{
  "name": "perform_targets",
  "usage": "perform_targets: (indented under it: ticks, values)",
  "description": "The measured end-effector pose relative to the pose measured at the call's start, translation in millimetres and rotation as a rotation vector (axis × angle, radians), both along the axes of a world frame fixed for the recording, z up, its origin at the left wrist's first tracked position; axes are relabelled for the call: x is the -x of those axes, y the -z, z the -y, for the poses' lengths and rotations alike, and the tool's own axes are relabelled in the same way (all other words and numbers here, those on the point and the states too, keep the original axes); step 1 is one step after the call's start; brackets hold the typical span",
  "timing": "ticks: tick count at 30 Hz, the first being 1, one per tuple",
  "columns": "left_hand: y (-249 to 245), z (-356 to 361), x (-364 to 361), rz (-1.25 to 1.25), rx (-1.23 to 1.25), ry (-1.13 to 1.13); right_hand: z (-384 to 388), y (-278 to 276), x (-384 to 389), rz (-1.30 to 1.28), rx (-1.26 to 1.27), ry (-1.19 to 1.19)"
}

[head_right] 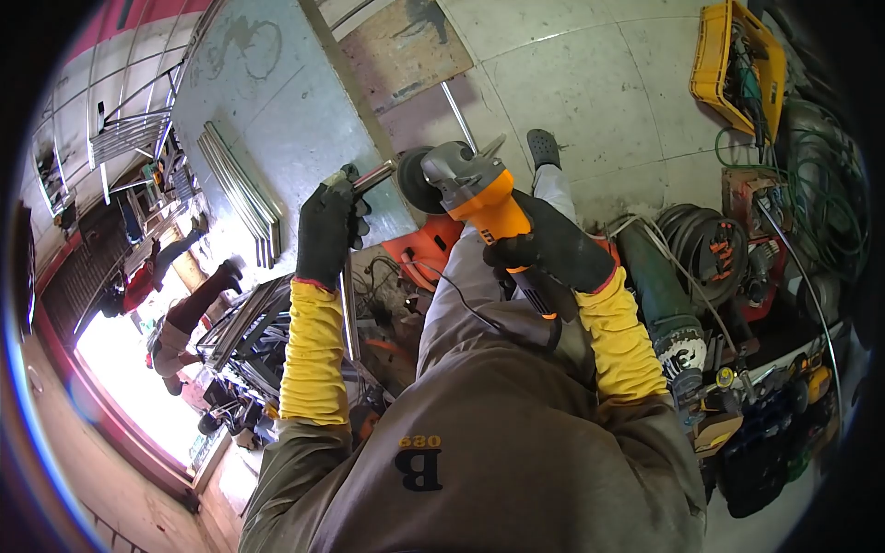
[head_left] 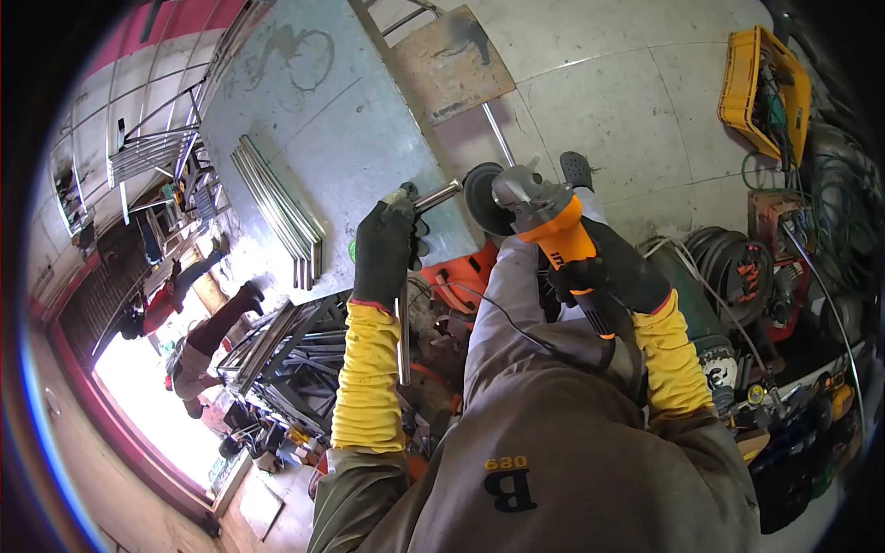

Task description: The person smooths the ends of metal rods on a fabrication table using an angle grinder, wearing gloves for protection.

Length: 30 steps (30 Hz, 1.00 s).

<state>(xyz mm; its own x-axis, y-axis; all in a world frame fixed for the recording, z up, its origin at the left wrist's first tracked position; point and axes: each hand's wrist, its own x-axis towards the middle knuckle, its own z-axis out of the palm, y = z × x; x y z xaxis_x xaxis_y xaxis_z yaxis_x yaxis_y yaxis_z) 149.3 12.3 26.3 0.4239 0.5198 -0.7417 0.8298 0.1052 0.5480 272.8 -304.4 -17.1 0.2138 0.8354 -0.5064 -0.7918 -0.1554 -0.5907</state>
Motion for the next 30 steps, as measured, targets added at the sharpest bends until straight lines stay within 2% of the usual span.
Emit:
perform_targets:
  ticks: [9, 16, 19, 23, 25, 27, 30]
  values:
    - [-2, 2, -1, -0.023, 0.006, -0.033, -8, 6, -17, -0.170, 0.049, -0.108]
    - [1, 2, 2, -0.028, -0.010, -0.029, -17, 17, -29, -0.190, 0.024, -0.067]
    - [2, 3, 3, -0.012, -0.017, -0.030, -19, 18, -35, -0.288, 0.021, -0.125]
    - [3, 2, 5, -0.004, -0.014, -0.020, -11, 24, -17, -0.364, 0.071, -0.084]
    - [4, 2, 5, 0.001, -0.012, -0.031, -2, 41, -5, -0.380, 0.050, -0.071]
    - [4, 2, 6, 0.006, -0.011, -0.041, 11, 75, 12, -0.631, -0.069, -0.144]
    - [3, 1, 5, 0.002, -0.004, -0.036, 23, 99, 27, -0.675, -0.111, -0.227]
